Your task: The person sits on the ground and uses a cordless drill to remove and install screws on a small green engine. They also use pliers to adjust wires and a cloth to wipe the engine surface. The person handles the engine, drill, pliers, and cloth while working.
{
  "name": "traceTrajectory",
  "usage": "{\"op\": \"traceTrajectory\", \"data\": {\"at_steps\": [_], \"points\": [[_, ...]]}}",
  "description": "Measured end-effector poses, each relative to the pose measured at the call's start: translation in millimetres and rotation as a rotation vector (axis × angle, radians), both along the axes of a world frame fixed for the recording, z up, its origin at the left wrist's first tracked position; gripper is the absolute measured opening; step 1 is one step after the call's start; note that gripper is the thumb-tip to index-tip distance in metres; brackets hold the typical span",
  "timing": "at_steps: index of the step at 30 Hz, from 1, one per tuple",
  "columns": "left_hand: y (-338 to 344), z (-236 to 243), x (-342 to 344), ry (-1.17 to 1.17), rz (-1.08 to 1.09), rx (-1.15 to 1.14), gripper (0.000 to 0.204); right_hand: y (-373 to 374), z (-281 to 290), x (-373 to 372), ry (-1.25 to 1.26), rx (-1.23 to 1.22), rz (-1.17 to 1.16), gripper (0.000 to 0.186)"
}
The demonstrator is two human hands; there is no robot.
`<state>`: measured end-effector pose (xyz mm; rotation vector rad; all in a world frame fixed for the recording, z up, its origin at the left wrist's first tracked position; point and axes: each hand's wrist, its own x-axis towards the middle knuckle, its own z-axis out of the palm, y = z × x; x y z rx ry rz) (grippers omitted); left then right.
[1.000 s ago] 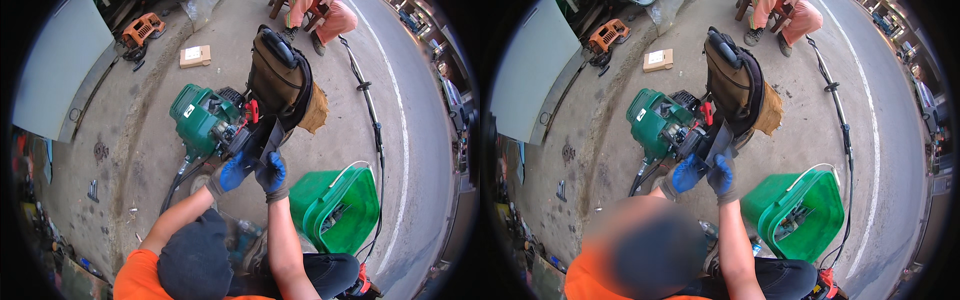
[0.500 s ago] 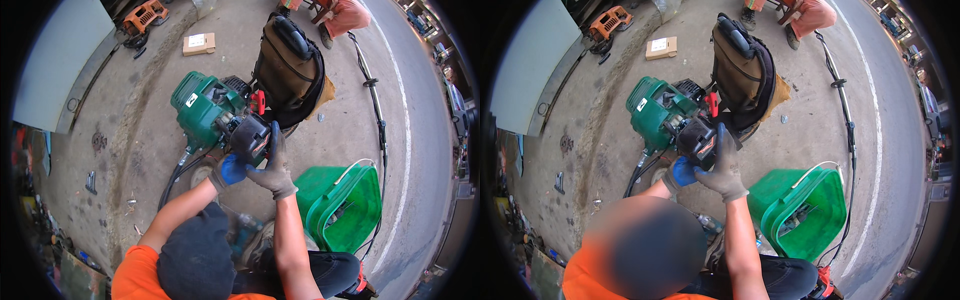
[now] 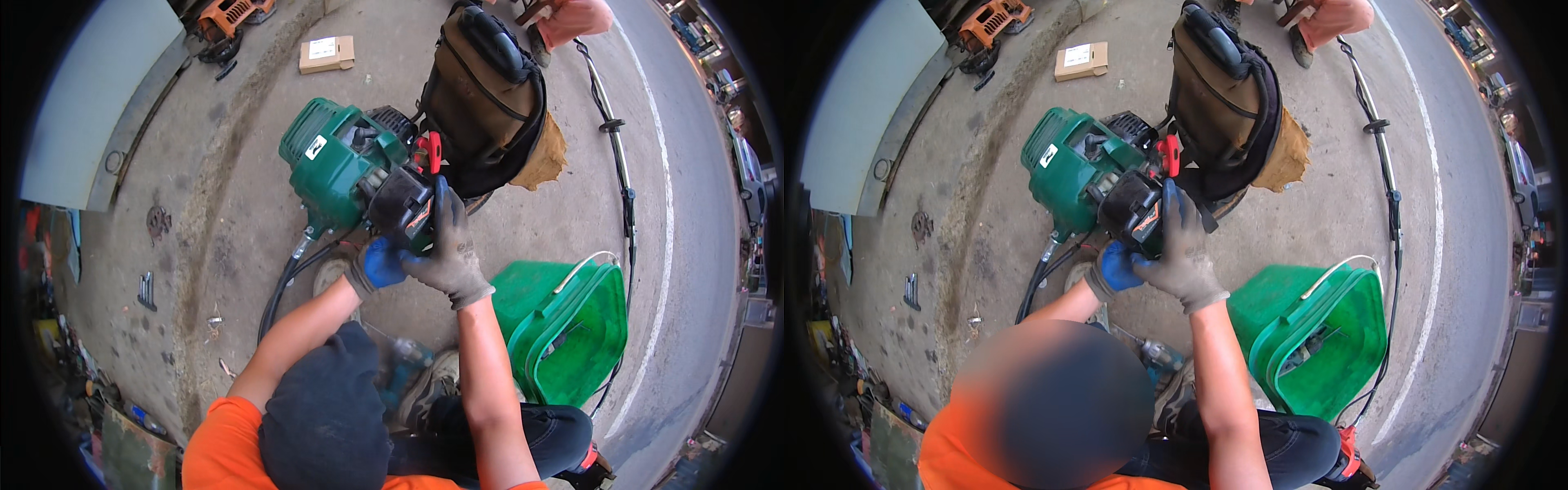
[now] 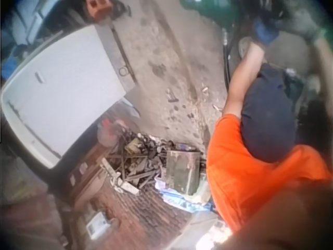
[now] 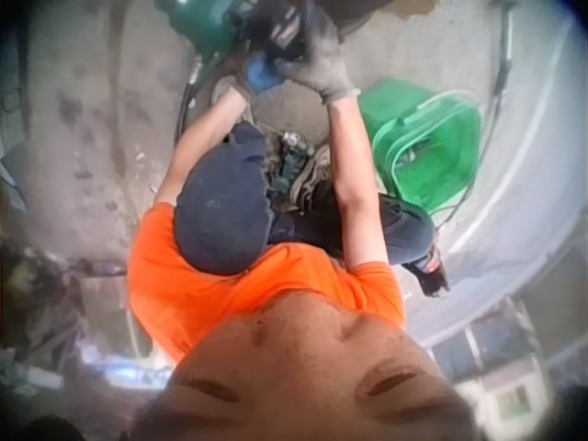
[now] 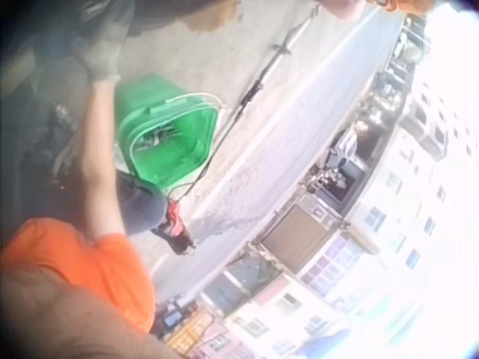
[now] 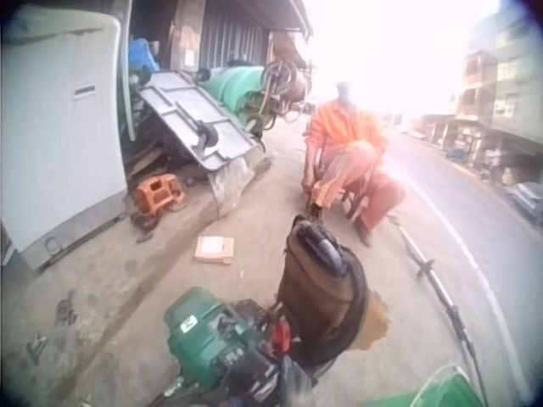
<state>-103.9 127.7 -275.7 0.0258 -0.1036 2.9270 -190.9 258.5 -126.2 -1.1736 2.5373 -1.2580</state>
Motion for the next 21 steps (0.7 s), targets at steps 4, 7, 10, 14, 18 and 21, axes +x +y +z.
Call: {"op": "traceTrajectory", "data": {"at_steps": [4, 7, 10, 14, 18, 21], "points": [[-2.3, 7.4, -2.2, 0.053, 0.038, 0.081, 0.056, -2.3, 4.3, -1.9, 0.033, 0.084, 0.020, 0.117], [2.0, 24.7, -3.7, 0.005, 0.167, -0.252, 0.059, -1.9, 3.9, -2.3, 0.067, 0.113, 0.004, 0.117], [2.0, 31.5, -2.0, 0.010, 0.277, -0.526, 0.061, -4.3, -0.6, -1.2, 0.095, 0.101, -0.007, 0.118], [-2.7, 32.4, 0.2, 0.034, 0.264, -0.260, 0.062, -5.7, -0.8, -0.4, 0.054, 0.062, 0.002, 0.118], [-3.8, 33.8, -3.4, 0.151, 0.179, -0.104, 0.068, -4.5, 9.3, -2.5, 0.048, 0.108, 0.011, 0.116], [-2.2, 30.7, 0.7, 0.014, 0.184, -0.260, 0.074, -6.0, 8.0, 1.9, 0.108, 0.144, -0.037, 0.115]]}}
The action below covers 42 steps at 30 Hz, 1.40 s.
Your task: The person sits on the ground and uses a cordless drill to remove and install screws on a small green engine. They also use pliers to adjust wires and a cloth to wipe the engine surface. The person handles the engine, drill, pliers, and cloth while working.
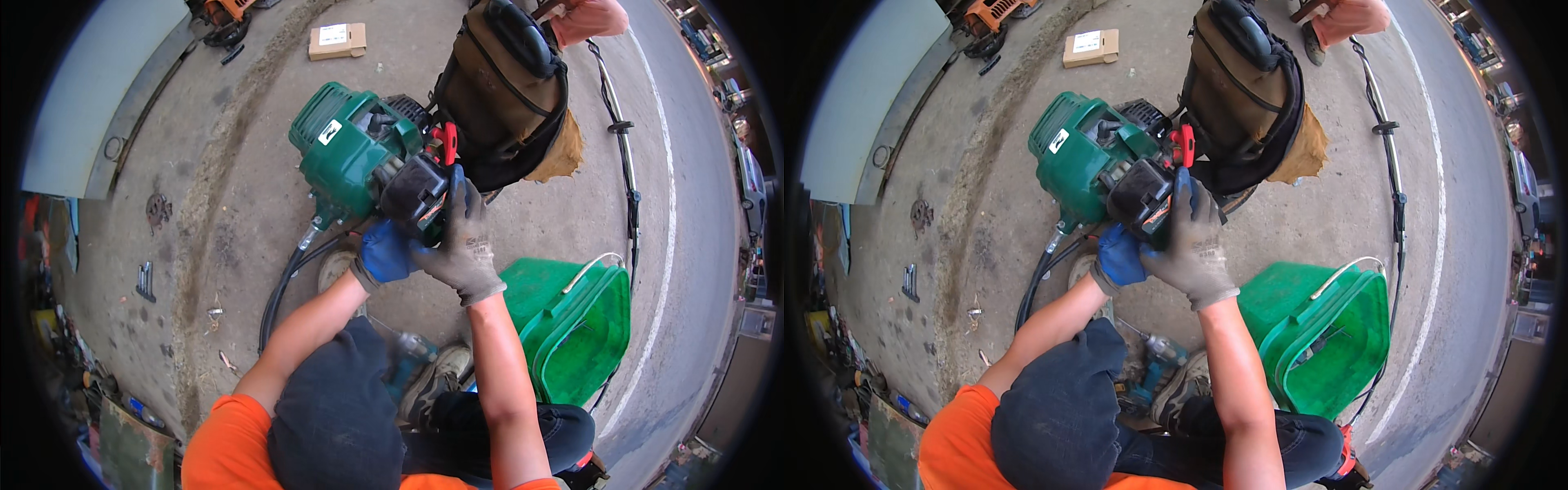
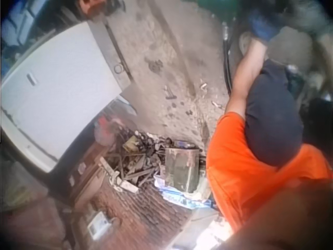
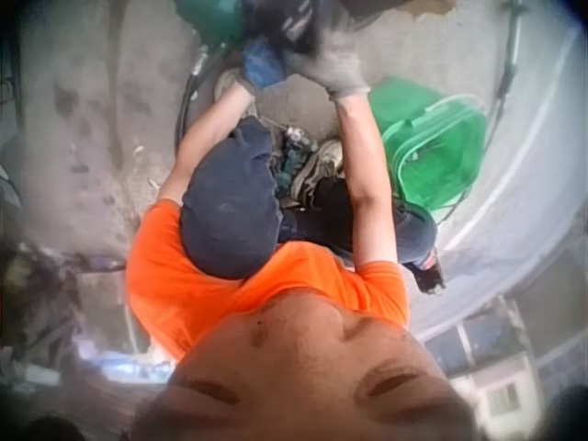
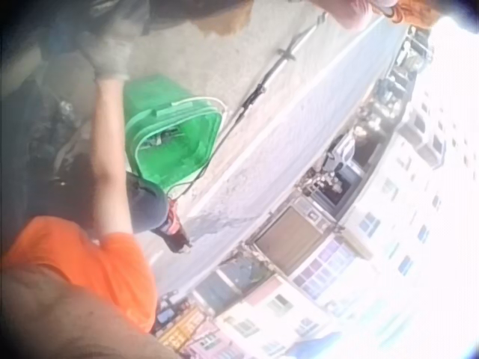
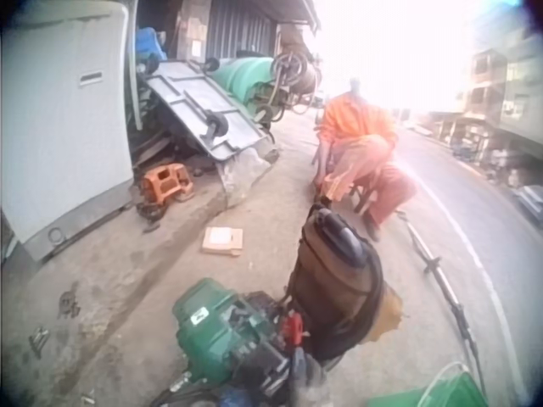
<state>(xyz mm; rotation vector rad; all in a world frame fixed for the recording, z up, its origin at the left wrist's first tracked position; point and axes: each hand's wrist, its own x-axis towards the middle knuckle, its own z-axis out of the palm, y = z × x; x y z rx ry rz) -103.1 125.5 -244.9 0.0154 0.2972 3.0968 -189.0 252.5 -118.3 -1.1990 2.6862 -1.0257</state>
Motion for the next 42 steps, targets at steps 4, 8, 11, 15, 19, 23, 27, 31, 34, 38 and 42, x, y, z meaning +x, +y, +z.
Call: {"op": "traceTrajectory", "data": {"at_steps": [4, 8, 11, 15, 19, 23, 27, 31, 34, 38, 42], "points": [[2.6, 5.2, -1.4, 0.082, -0.002, 0.066, 0.088, -6.4, -14.8, 3.7, 0.069, -0.038, -0.048, 0.114], [6.5, 39.3, -4.3, -0.075, 0.024, -0.277, 0.102, -6.0, -18.5, 2.6, 0.073, -0.067, -0.047, 0.113], [8.8, 19.1, -4.7, 0.045, 0.084, -0.289, 0.099, -6.8, -13.2, 0.5, 0.062, -0.038, -0.012, 0.114], [11.5, 14.3, -3.0, 0.019, 0.121, -0.373, 0.103, -7.8, -15.8, -0.5, 0.071, -0.052, 0.002, 0.115], [11.2, 26.4, -0.9, -0.007, 0.139, -0.412, 0.102, -8.6, -20.6, -3.1, 0.070, -0.051, 0.011, 0.116], [7.9, 38.5, 6.5, -0.091, 0.203, -0.427, 0.095, -13.4, -27.8, 0.0, 0.108, -0.090, -0.005, 0.118], [-15.4, 44.7, 41.7, -0.401, -0.055, -0.614, 0.066, -10.6, -34.0, -6.3, 0.109, -0.079, 0.020, 0.118], [-39.8, 124.9, 53.0, -0.361, -0.118, -1.285, 0.054, -7.5, -40.8, -5.0, 0.107, -0.128, 0.028, 0.117], [-44.5, 195.7, 34.7, -0.019, 0.327, -2.108, 0.067, -6.5, -33.3, -3.2, 0.105, -0.165, 0.027, 0.116], [-58.9, 191.1, -28.6, 0.423, 0.337, -2.892, 0.087, -5.8, -35.5, -5.9, -0.050, -0.170, 0.003, 0.117], [-41.6, 192.9, -43.6, 0.285, 0.150, -3.017, 0.088, 6.6, -42.5, 4.4, -0.411, -0.289, -0.126, 0.115]]}}
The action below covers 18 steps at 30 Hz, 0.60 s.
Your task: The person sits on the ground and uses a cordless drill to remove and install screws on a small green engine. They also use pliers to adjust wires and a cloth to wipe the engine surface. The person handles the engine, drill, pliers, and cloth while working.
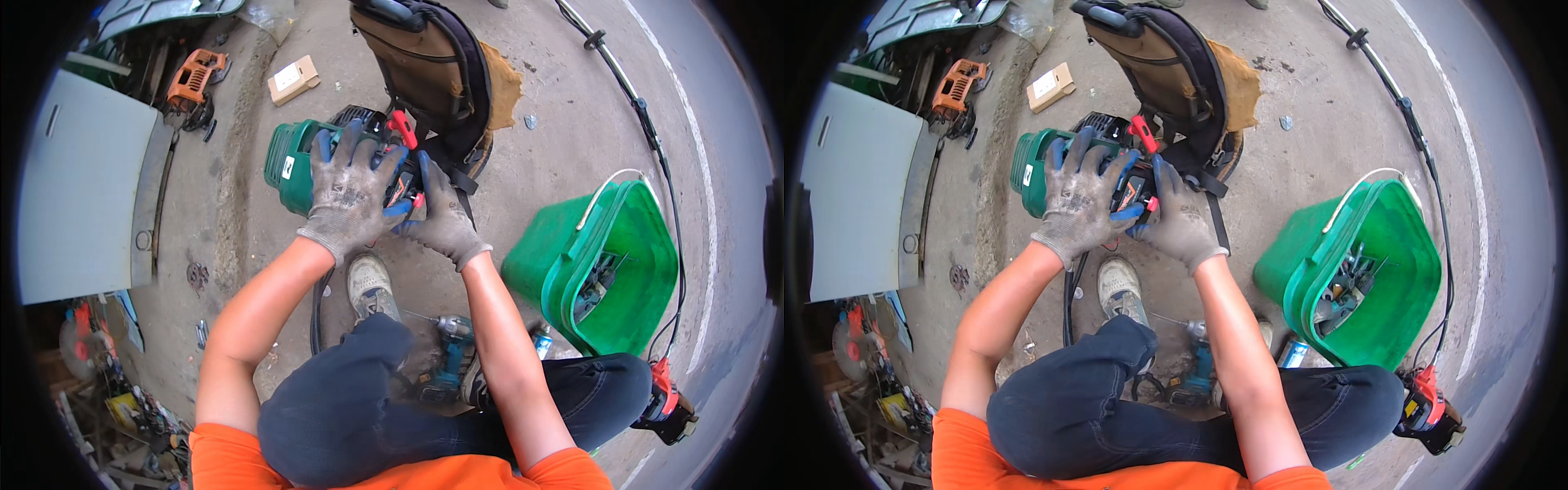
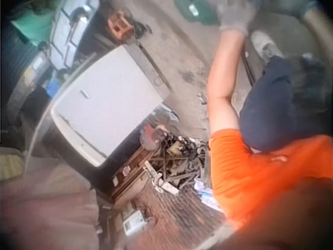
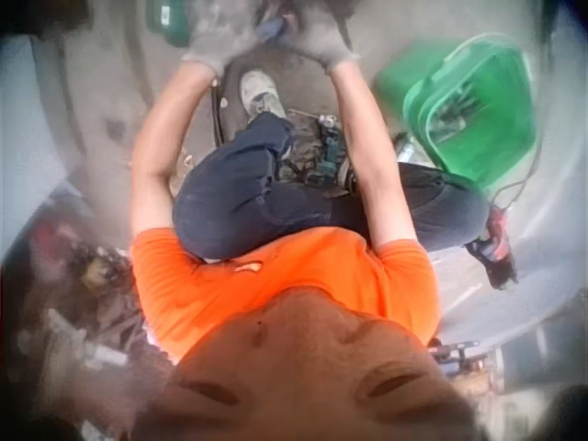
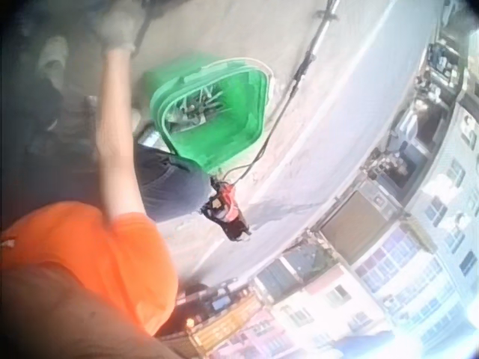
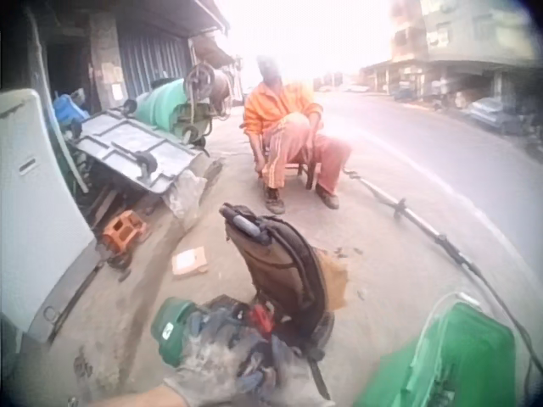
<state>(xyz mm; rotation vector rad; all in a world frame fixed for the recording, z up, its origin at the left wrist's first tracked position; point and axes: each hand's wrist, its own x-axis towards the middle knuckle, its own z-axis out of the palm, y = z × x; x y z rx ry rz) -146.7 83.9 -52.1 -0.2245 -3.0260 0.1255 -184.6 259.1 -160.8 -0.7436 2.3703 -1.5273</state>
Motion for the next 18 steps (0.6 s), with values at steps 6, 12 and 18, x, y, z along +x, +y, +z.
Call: {"op": "traceTrajectory", "data": {"at_steps": [6, 12, 18], "points": [[8.9, 1.6, 4.6, -0.061, -0.055, -0.142, 0.092, 1.2, -23.0, 36.5, -0.895, -0.888, -0.183, 0.084], [11.4, 8.8, 8.0, -0.091, -0.119, -0.267, 0.099, -7.9, -12.4, 47.1, -0.927, -0.948, -0.278, 0.078], [22.0, 14.3, 1.0, -0.150, -0.115, -0.323, 0.106, -29.8, -17.0, 59.1, -0.707, -0.509, -0.447, 0.061]]}}
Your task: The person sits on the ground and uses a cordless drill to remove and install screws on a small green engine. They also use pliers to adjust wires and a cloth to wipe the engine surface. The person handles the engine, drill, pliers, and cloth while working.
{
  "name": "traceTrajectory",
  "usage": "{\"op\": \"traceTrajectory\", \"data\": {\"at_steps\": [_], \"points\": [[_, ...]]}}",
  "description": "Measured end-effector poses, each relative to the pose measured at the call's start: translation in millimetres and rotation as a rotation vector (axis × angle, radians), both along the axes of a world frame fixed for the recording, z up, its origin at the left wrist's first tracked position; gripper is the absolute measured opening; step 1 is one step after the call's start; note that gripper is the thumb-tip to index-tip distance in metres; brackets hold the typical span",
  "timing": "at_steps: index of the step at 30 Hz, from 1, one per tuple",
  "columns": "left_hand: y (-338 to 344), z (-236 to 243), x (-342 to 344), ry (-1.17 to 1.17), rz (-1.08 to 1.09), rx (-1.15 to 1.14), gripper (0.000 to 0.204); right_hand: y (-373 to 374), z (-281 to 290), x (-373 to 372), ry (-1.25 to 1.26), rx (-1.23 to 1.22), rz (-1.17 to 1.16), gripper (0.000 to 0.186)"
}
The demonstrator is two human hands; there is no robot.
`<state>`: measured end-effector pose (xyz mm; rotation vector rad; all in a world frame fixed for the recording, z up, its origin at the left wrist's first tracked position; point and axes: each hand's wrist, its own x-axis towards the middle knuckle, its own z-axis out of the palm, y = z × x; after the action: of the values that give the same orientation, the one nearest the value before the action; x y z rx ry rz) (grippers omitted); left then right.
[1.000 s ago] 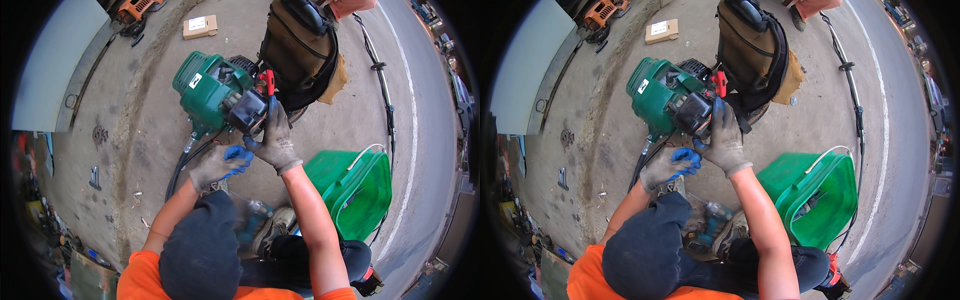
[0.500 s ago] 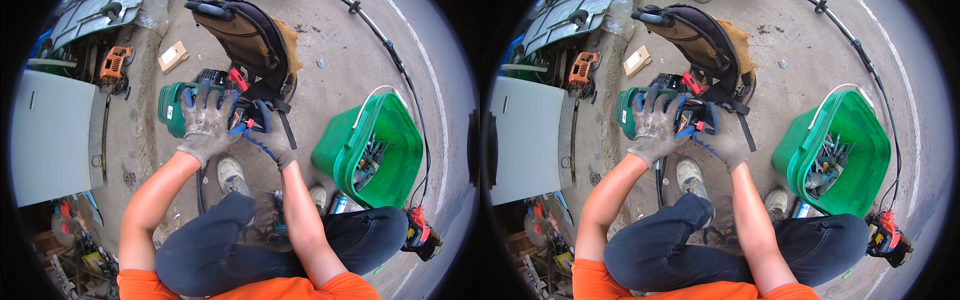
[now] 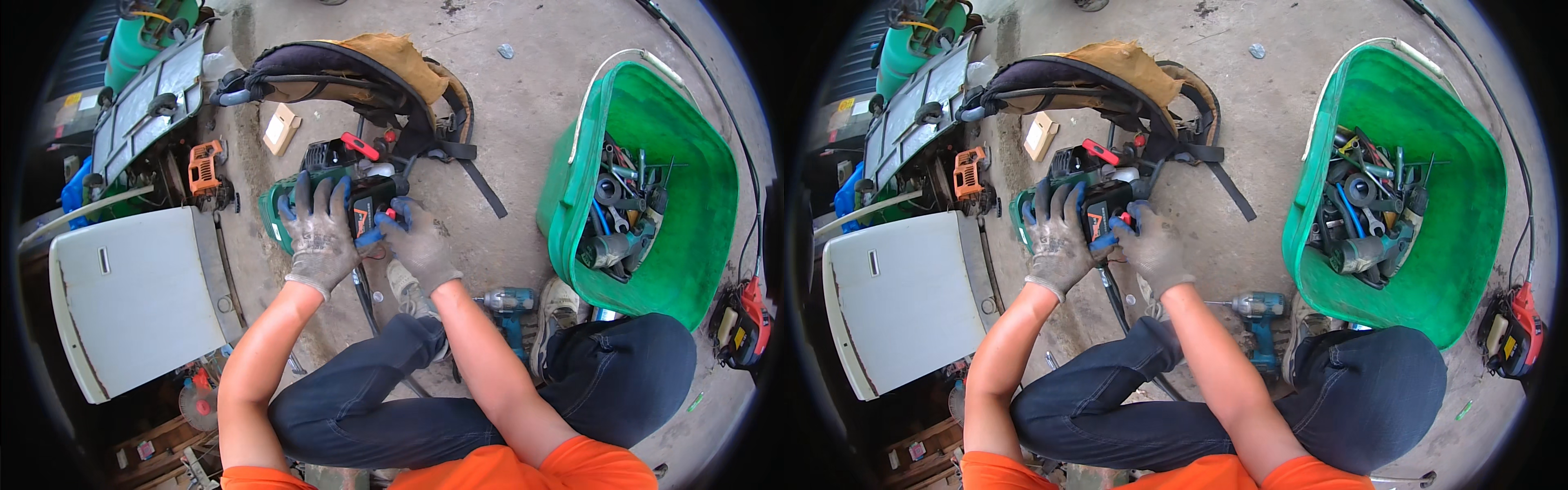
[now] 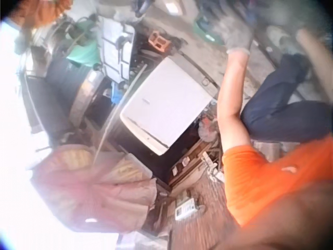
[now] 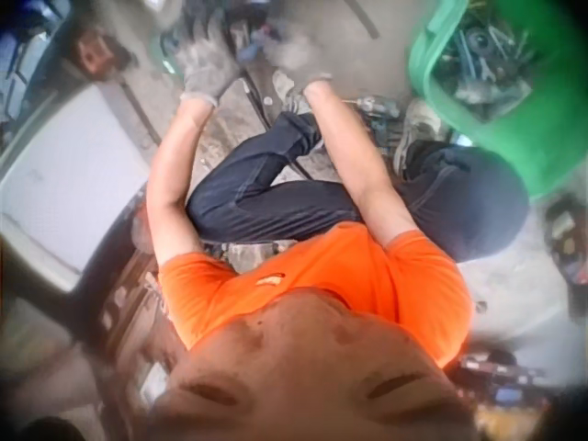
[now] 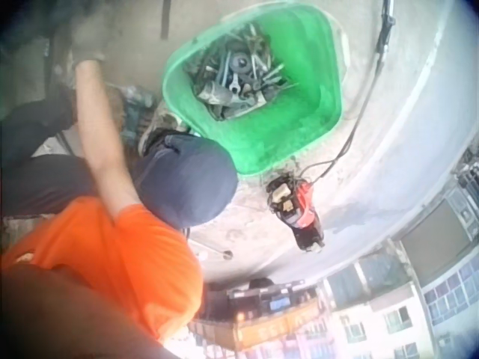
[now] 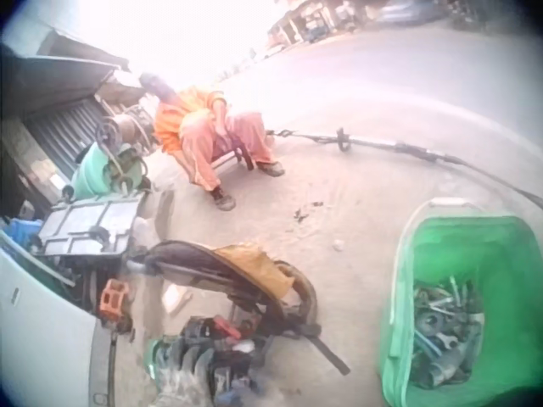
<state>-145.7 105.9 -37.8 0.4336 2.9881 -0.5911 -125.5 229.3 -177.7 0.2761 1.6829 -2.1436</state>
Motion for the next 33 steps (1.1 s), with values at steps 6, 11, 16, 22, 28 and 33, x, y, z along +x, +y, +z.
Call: {"op": "traceTrajectory", "data": {"at_steps": [6, 11, 16, 22, 28, 33], "points": [[-5.8, 5.4, -0.5, -0.100, 0.040, 0.025, 0.126, 6.5, 33.9, -7.1, -0.035, 0.228, 0.101, 0.045], [4.1, 8.6, -2.2, -0.123, 0.064, 0.006, 0.118, 11.1, 52.6, -12.3, -0.023, 0.376, 0.148, 0.042], [-11.1, -1.6, 4.6, -0.023, 0.010, 0.111, 0.119, 13.4, 45.6, -11.3, 0.004, 0.276, 0.135, 0.041], [-20.6, 3.3, 2.7, -0.044, -0.034, 0.222, 0.125, -11.5, 2.1, -2.2, -0.046, -0.032, 0.012, 0.042], [-30.9, -8.8, 9.0, 0.046, -0.121, 0.146, 0.120, -11.4, -3.5, 1.2, 0.027, -0.072, -0.045, 0.043], [-46.2, -10.6, 9.6, 0.062, -0.197, 0.262, 0.120, -18.0, -3.0, 4.8, 0.019, -0.143, -0.087, 0.041]]}}
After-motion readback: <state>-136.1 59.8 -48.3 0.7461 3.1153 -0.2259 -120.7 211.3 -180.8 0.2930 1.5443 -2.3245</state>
